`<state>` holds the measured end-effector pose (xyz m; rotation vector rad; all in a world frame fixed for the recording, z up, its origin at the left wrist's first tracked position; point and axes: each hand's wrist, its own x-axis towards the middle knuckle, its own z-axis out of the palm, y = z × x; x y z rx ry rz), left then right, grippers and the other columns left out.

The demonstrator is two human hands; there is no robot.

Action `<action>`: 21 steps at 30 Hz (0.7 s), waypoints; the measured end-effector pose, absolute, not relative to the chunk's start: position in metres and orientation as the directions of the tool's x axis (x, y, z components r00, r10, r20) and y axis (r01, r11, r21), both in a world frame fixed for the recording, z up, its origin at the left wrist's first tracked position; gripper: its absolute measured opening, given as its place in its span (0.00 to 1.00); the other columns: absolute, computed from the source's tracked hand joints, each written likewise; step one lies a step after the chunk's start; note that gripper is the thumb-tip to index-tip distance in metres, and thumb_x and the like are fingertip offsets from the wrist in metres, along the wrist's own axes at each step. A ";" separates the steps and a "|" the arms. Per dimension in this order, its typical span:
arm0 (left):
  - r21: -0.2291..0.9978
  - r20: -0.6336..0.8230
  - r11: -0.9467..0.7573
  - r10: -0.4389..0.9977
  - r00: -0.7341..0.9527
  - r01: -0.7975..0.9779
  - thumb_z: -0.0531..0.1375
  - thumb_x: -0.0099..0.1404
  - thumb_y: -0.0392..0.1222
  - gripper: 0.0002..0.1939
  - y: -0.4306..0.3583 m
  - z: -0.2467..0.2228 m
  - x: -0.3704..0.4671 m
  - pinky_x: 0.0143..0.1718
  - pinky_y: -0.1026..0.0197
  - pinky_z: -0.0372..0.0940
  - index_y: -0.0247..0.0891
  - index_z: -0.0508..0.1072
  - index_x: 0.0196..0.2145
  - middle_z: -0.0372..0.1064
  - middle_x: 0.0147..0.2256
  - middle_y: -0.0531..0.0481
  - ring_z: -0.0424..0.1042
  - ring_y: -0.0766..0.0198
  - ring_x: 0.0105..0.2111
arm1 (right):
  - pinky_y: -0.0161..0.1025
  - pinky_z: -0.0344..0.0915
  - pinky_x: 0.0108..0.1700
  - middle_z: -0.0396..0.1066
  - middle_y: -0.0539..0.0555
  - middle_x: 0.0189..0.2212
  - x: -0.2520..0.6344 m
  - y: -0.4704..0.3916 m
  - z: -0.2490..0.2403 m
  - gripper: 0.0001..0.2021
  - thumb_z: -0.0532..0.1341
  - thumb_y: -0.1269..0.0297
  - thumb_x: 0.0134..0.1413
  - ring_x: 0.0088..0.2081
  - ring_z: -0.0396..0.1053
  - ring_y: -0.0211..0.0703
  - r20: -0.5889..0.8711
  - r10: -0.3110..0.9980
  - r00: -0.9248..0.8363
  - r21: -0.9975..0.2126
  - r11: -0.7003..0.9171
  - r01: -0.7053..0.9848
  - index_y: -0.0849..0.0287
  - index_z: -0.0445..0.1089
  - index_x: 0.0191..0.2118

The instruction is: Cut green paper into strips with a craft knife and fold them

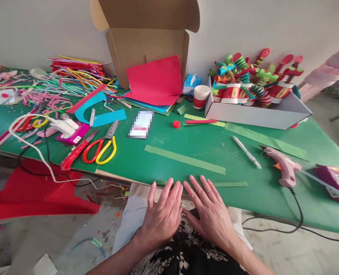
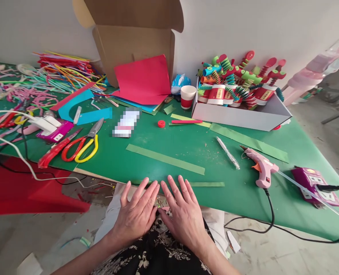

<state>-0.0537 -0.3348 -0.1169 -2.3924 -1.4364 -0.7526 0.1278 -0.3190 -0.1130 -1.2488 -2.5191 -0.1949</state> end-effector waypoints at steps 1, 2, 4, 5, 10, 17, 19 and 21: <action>0.049 0.551 -0.479 0.745 0.377 0.876 0.52 0.71 0.40 0.20 -0.335 -0.116 -0.055 0.70 0.43 0.31 0.29 0.72 0.55 0.73 0.54 0.46 0.57 0.55 0.64 | 0.54 0.58 0.63 0.58 0.58 0.66 0.128 -0.319 -0.113 0.29 0.55 0.55 0.63 0.67 0.52 0.59 0.344 0.749 -0.566 -0.019 0.609 0.793 0.61 0.58 0.67; 0.050 0.552 -0.476 0.746 0.373 0.878 0.52 0.71 0.39 0.19 -0.336 -0.115 -0.055 0.70 0.44 0.31 0.29 0.72 0.55 0.73 0.54 0.46 0.57 0.55 0.63 | 0.55 0.58 0.63 0.58 0.58 0.66 0.127 -0.319 -0.112 0.29 0.55 0.55 0.63 0.67 0.52 0.59 0.344 0.749 -0.566 -0.019 0.608 0.794 0.61 0.58 0.66; 0.052 0.552 -0.467 0.751 0.364 0.883 0.53 0.71 0.39 0.19 -0.337 -0.114 -0.057 0.70 0.44 0.31 0.29 0.72 0.55 0.73 0.54 0.47 0.59 0.56 0.62 | 0.55 0.58 0.63 0.58 0.58 0.66 0.127 -0.319 -0.112 0.29 0.54 0.55 0.64 0.67 0.52 0.59 0.342 0.753 -0.562 -0.023 0.605 0.796 0.61 0.58 0.66; 0.054 0.548 -0.461 0.755 0.360 0.886 0.53 0.71 0.39 0.19 -0.337 -0.114 -0.058 0.70 0.44 0.31 0.29 0.72 0.55 0.73 0.54 0.47 0.61 0.55 0.61 | 0.55 0.58 0.64 0.57 0.58 0.66 0.127 -0.319 -0.112 0.29 0.54 0.55 0.64 0.67 0.52 0.59 0.339 0.756 -0.559 -0.028 0.602 0.798 0.61 0.58 0.67; 0.062 0.529 -0.430 0.779 0.336 0.901 0.52 0.71 0.40 0.20 -0.339 -0.114 -0.067 0.70 0.44 0.31 0.31 0.72 0.55 0.72 0.55 0.48 0.64 0.53 0.58 | 0.55 0.57 0.64 0.56 0.56 0.67 0.127 -0.320 -0.114 0.29 0.55 0.56 0.63 0.68 0.51 0.58 0.323 0.773 -0.546 -0.048 0.590 0.806 0.59 0.56 0.68; 0.060 0.512 -0.394 0.801 0.310 0.917 0.54 0.70 0.40 0.22 -0.342 -0.114 -0.089 0.69 0.43 0.32 0.34 0.69 0.59 0.71 0.57 0.51 0.63 0.50 0.60 | 0.54 0.58 0.64 0.57 0.56 0.67 0.126 -0.319 -0.112 0.29 0.55 0.54 0.64 0.68 0.51 0.58 0.325 0.772 -0.547 -0.034 0.588 0.808 0.60 0.58 0.67; 0.057 0.506 -0.391 0.804 0.311 0.919 0.54 0.70 0.41 0.23 -0.342 -0.115 -0.097 0.69 0.43 0.33 0.35 0.68 0.60 0.71 0.57 0.51 0.62 0.50 0.60 | 0.54 0.57 0.64 0.57 0.56 0.67 0.126 -0.320 -0.111 0.29 0.55 0.54 0.64 0.68 0.51 0.58 0.323 0.771 -0.549 -0.032 0.588 0.808 0.60 0.58 0.67; 0.051 0.505 -0.387 0.805 0.310 0.921 0.55 0.70 0.42 0.24 -0.342 -0.116 -0.107 0.69 0.43 0.33 0.37 0.66 0.62 0.71 0.57 0.50 0.61 0.50 0.61 | 0.54 0.57 0.65 0.56 0.56 0.67 0.126 -0.320 -0.111 0.29 0.55 0.54 0.64 0.68 0.50 0.58 0.320 0.773 -0.548 -0.034 0.588 0.808 0.60 0.57 0.67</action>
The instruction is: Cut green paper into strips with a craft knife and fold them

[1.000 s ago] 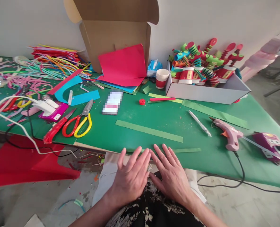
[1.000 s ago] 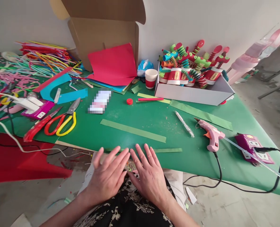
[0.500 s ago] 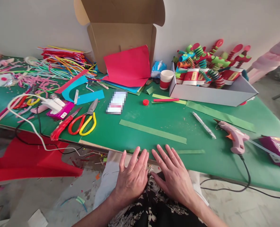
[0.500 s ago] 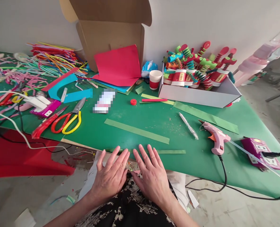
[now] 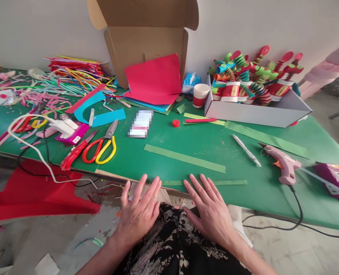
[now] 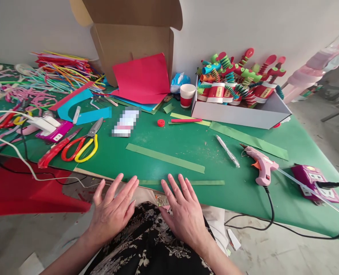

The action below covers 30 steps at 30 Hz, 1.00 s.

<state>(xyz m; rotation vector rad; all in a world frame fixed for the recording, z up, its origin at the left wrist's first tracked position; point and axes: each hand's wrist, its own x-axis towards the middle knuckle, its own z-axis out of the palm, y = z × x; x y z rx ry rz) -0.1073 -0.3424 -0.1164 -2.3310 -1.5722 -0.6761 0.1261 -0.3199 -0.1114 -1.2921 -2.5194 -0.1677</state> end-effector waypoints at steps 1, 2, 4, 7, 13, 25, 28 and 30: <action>0.051 0.505 -0.383 0.807 0.307 0.922 0.55 0.70 0.42 0.25 -0.342 -0.117 -0.113 0.69 0.43 0.33 0.38 0.64 0.63 0.71 0.57 0.50 0.61 0.50 0.62 | 0.54 0.56 0.65 0.56 0.56 0.67 0.126 -0.320 -0.112 0.30 0.55 0.54 0.64 0.68 0.50 0.57 0.318 0.775 -0.546 -0.038 0.586 0.810 0.59 0.56 0.68; 0.054 0.504 -0.378 0.809 0.302 0.924 0.55 0.70 0.42 0.26 -0.341 -0.116 -0.120 0.69 0.42 0.34 0.39 0.63 0.64 0.71 0.57 0.50 0.60 0.50 0.62 | 0.54 0.56 0.65 0.56 0.55 0.67 0.126 -0.320 -0.112 0.30 0.55 0.54 0.64 0.68 0.50 0.57 0.317 0.779 -0.541 -0.043 0.582 0.812 0.59 0.55 0.68; 0.069 0.500 -0.348 0.823 0.270 0.935 0.55 0.70 0.43 0.27 -0.340 -0.113 -0.133 0.68 0.41 0.37 0.41 0.61 0.65 0.71 0.56 0.49 0.60 0.49 0.63 | 0.55 0.55 0.66 0.55 0.55 0.68 0.126 -0.321 -0.113 0.31 0.55 0.54 0.64 0.69 0.50 0.57 0.312 0.787 -0.533 -0.055 0.575 0.816 0.58 0.53 0.69; 0.095 0.517 -0.252 0.839 0.169 0.963 0.56 0.70 0.41 0.27 -0.337 -0.100 -0.144 0.66 0.38 0.42 0.42 0.61 0.65 0.71 0.56 0.46 0.60 0.46 0.63 | 0.56 0.55 0.66 0.54 0.55 0.68 0.126 -0.321 -0.114 0.32 0.55 0.54 0.64 0.69 0.49 0.58 0.303 0.792 -0.530 -0.073 0.573 0.816 0.58 0.51 0.70; 0.085 0.547 -0.392 0.787 0.286 0.916 0.56 0.69 0.39 0.25 -0.333 -0.088 -0.098 0.67 0.44 0.42 0.33 0.65 0.62 0.70 0.57 0.43 0.60 0.50 0.62 | 0.57 0.56 0.65 0.54 0.55 0.68 0.126 -0.321 -0.114 0.31 0.55 0.54 0.63 0.69 0.50 0.59 0.293 0.795 -0.532 -0.060 0.571 0.819 0.54 0.53 0.69; 0.061 0.502 -0.409 0.801 0.327 0.910 0.56 0.68 0.37 0.26 -0.342 -0.109 -0.084 0.68 0.45 0.38 0.35 0.63 0.63 0.73 0.54 0.46 0.67 0.52 0.58 | 0.57 0.56 0.64 0.55 0.57 0.68 0.127 -0.320 -0.113 0.29 0.56 0.54 0.63 0.68 0.51 0.60 0.290 0.789 -0.543 -0.053 0.579 0.813 0.53 0.56 0.68; 0.061 0.494 -0.370 0.818 0.294 0.927 0.55 0.68 0.36 0.30 -0.346 -0.105 -0.110 0.68 0.46 0.40 0.40 0.58 0.66 0.73 0.54 0.47 0.66 0.52 0.59 | 0.57 0.55 0.65 0.54 0.56 0.68 0.126 -0.321 -0.113 0.29 0.56 0.54 0.63 0.68 0.50 0.60 0.285 0.795 -0.535 -0.065 0.573 0.817 0.53 0.56 0.68; 0.068 0.496 -0.344 0.826 0.267 0.937 0.56 0.68 0.36 0.29 -0.347 -0.102 -0.125 0.67 0.44 0.41 0.41 0.59 0.66 0.73 0.54 0.47 0.66 0.51 0.59 | 0.57 0.54 0.65 0.54 0.57 0.68 0.126 -0.321 -0.114 0.30 0.57 0.55 0.63 0.68 0.50 0.60 0.284 0.793 -0.539 -0.073 0.579 0.812 0.54 0.56 0.68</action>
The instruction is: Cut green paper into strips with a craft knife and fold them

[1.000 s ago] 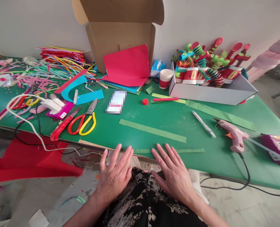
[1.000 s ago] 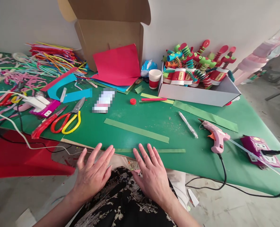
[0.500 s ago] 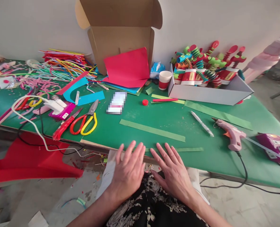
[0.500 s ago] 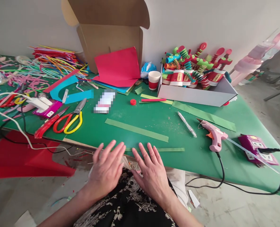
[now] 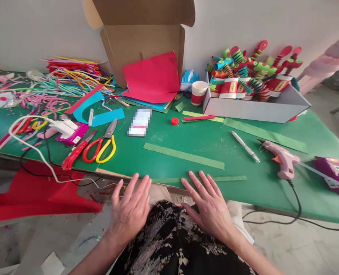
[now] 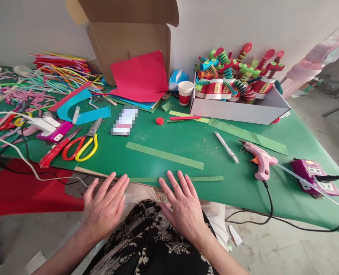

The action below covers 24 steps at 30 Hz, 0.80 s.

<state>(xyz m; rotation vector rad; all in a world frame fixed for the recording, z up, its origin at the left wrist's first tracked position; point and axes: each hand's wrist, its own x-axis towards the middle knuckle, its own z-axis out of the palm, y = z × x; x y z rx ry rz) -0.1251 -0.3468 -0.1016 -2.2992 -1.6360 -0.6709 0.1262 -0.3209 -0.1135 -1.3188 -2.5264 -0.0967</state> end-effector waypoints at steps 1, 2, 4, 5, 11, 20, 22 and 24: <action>0.074 0.499 -0.325 0.831 0.247 0.943 0.56 0.68 0.36 0.28 -0.346 -0.100 -0.130 0.67 0.44 0.42 0.41 0.61 0.65 0.74 0.54 0.47 0.66 0.51 0.59 | 0.57 0.54 0.65 0.54 0.57 0.68 0.126 -0.321 -0.114 0.30 0.57 0.55 0.63 0.68 0.50 0.60 0.282 0.793 -0.540 -0.081 0.580 0.810 0.54 0.56 0.68; 0.080 0.507 -0.305 0.832 0.225 0.949 0.56 0.68 0.36 0.27 -0.346 -0.098 -0.134 0.66 0.43 0.44 0.42 0.62 0.65 0.74 0.53 0.47 0.66 0.50 0.59 | 0.57 0.54 0.66 0.54 0.57 0.68 0.127 -0.321 -0.114 0.30 0.57 0.55 0.63 0.68 0.50 0.60 0.279 0.795 -0.539 -0.089 0.580 0.810 0.54 0.55 0.68; 0.083 0.531 -0.305 0.819 0.217 0.949 0.55 0.68 0.34 0.27 -0.342 -0.095 -0.132 0.65 0.43 0.48 0.40 0.62 0.64 0.75 0.52 0.45 0.65 0.50 0.60 | 0.57 0.53 0.66 0.53 0.56 0.68 0.126 -0.321 -0.114 0.30 0.57 0.55 0.63 0.69 0.49 0.60 0.271 0.801 -0.534 -0.103 0.575 0.811 0.53 0.55 0.69; 0.077 0.537 -0.333 0.808 0.242 0.940 0.54 0.68 0.33 0.28 -0.340 -0.095 -0.128 0.65 0.44 0.49 0.38 0.61 0.65 0.75 0.52 0.44 0.64 0.51 0.60 | 0.58 0.53 0.66 0.53 0.56 0.68 0.126 -0.321 -0.113 0.30 0.58 0.55 0.63 0.69 0.49 0.60 0.264 0.805 -0.531 -0.108 0.571 0.814 0.52 0.55 0.69; 0.019 0.453 -0.541 0.754 0.475 0.841 0.48 0.66 0.30 0.32 -0.332 -0.115 -0.072 0.65 0.46 0.51 0.28 0.54 0.67 0.63 0.62 0.38 0.57 0.50 0.65 | 0.59 0.51 0.67 0.54 0.55 0.68 0.119 -0.326 -0.108 0.33 0.60 0.49 0.60 0.68 0.52 0.60 0.190 0.850 -0.491 -0.129 0.517 0.846 0.49 0.55 0.68; -0.053 0.541 -0.601 0.654 0.529 0.798 0.49 0.65 0.30 0.35 -0.324 -0.140 -0.088 0.64 0.45 0.55 0.28 0.48 0.69 0.60 0.63 0.34 0.57 0.48 0.65 | 0.57 0.49 0.68 0.55 0.52 0.68 0.119 -0.333 -0.104 0.32 0.55 0.43 0.63 0.68 0.52 0.57 0.200 0.872 -0.447 -0.098 0.472 0.876 0.48 0.56 0.68; -0.064 0.552 -0.598 0.646 0.527 0.799 0.49 0.64 0.30 0.36 -0.324 -0.138 -0.098 0.64 0.45 0.56 0.30 0.48 0.69 0.61 0.63 0.35 0.59 0.49 0.64 | 0.56 0.51 0.68 0.56 0.51 0.67 0.130 -0.334 -0.103 0.30 0.54 0.44 0.64 0.68 0.52 0.55 0.207 0.880 -0.427 -0.080 0.451 0.889 0.48 0.57 0.67; -0.061 0.564 -0.586 0.648 0.512 0.808 0.48 0.63 0.29 0.37 -0.323 -0.137 -0.104 0.64 0.45 0.56 0.31 0.49 0.69 0.62 0.62 0.37 0.61 0.50 0.63 | 0.55 0.52 0.67 0.57 0.51 0.67 0.147 -0.335 -0.102 0.28 0.54 0.46 0.65 0.68 0.52 0.55 0.218 0.895 -0.390 -0.056 0.410 0.910 0.48 0.58 0.67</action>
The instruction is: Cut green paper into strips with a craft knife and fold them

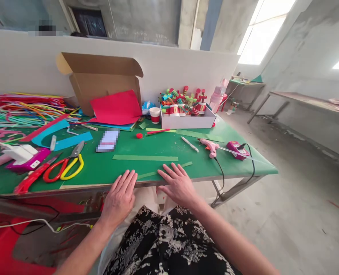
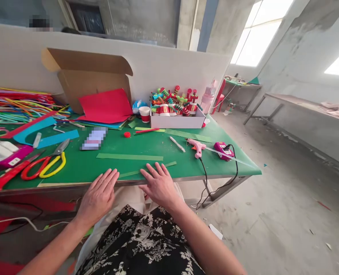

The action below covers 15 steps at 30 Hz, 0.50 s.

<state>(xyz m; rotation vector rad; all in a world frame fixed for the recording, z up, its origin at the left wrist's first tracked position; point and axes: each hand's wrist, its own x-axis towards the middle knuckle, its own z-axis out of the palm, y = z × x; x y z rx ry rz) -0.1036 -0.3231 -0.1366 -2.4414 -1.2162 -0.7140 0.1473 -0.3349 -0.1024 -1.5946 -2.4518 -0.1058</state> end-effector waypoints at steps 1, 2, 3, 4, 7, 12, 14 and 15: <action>-0.057 0.568 -0.583 0.649 0.506 0.811 0.48 0.62 0.29 0.37 -0.323 -0.136 -0.105 0.64 0.45 0.56 0.32 0.49 0.69 0.63 0.62 0.38 0.62 0.51 0.63 | 0.55 0.53 0.67 0.57 0.51 0.66 0.157 -0.335 -0.103 0.27 0.54 0.47 0.66 0.68 0.53 0.54 0.224 0.901 -0.372 -0.045 0.391 0.919 0.48 0.59 0.67; -0.052 0.570 -0.582 0.650 0.503 0.811 0.49 0.62 0.29 0.37 -0.323 -0.136 -0.107 0.64 0.45 0.56 0.33 0.50 0.69 0.63 0.62 0.39 0.62 0.51 0.63 | 0.55 0.53 0.67 0.58 0.52 0.66 0.166 -0.335 -0.103 0.27 0.54 0.48 0.66 0.68 0.53 0.55 0.227 0.905 -0.360 -0.034 0.377 0.925 0.49 0.59 0.67; -0.049 0.568 -0.584 0.651 0.504 0.810 0.49 0.62 0.29 0.38 -0.322 -0.136 -0.108 0.65 0.45 0.55 0.34 0.50 0.69 0.63 0.62 0.40 0.62 0.52 0.63 | 0.56 0.53 0.67 0.58 0.53 0.66 0.174 -0.335 -0.104 0.26 0.54 0.49 0.67 0.68 0.53 0.55 0.233 0.905 -0.357 -0.025 0.373 0.928 0.50 0.59 0.67; -0.046 0.563 -0.586 0.654 0.505 0.809 0.49 0.61 0.29 0.38 -0.322 -0.136 -0.109 0.65 0.46 0.55 0.34 0.51 0.69 0.63 0.62 0.40 0.62 0.52 0.63 | 0.56 0.53 0.67 0.57 0.53 0.66 0.182 -0.335 -0.104 0.26 0.53 0.50 0.67 0.68 0.53 0.55 0.237 0.903 -0.358 -0.017 0.373 0.928 0.51 0.59 0.67; -0.050 0.548 -0.577 0.667 0.505 0.815 0.49 0.61 0.28 0.37 -0.322 -0.136 -0.115 0.65 0.45 0.54 0.34 0.52 0.69 0.62 0.62 0.41 0.61 0.52 0.63 | 0.57 0.54 0.67 0.57 0.55 0.66 0.193 -0.335 -0.105 0.25 0.52 0.51 0.68 0.67 0.54 0.55 0.237 0.900 -0.366 0.000 0.377 0.926 0.52 0.59 0.67; -0.104 0.544 -0.523 0.682 0.488 0.846 0.47 0.61 0.25 0.36 -0.324 -0.136 -0.135 0.65 0.44 0.53 0.32 0.55 0.68 0.62 0.63 0.41 0.61 0.51 0.63 | 0.56 0.56 0.66 0.58 0.54 0.66 0.197 -0.335 -0.107 0.25 0.51 0.51 0.69 0.66 0.56 0.55 0.259 0.902 -0.346 0.024 0.352 0.936 0.52 0.60 0.66; -0.113 0.540 -0.522 0.682 0.493 0.845 0.47 0.61 0.25 0.37 -0.324 -0.137 -0.141 0.65 0.44 0.52 0.34 0.53 0.68 0.62 0.63 0.43 0.60 0.51 0.64 | 0.58 0.57 0.65 0.59 0.55 0.65 0.202 -0.335 -0.108 0.24 0.51 0.52 0.69 0.66 0.58 0.56 0.272 0.916 -0.296 0.037 0.297 0.954 0.52 0.61 0.66; -0.111 0.541 -0.526 0.679 0.495 0.843 0.47 0.61 0.25 0.37 -0.324 -0.137 -0.142 0.65 0.44 0.53 0.35 0.52 0.68 0.62 0.63 0.43 0.60 0.51 0.64 | 0.58 0.57 0.64 0.60 0.55 0.65 0.205 -0.336 -0.108 0.24 0.51 0.52 0.69 0.65 0.58 0.57 0.276 0.922 -0.271 0.043 0.270 0.962 0.52 0.61 0.65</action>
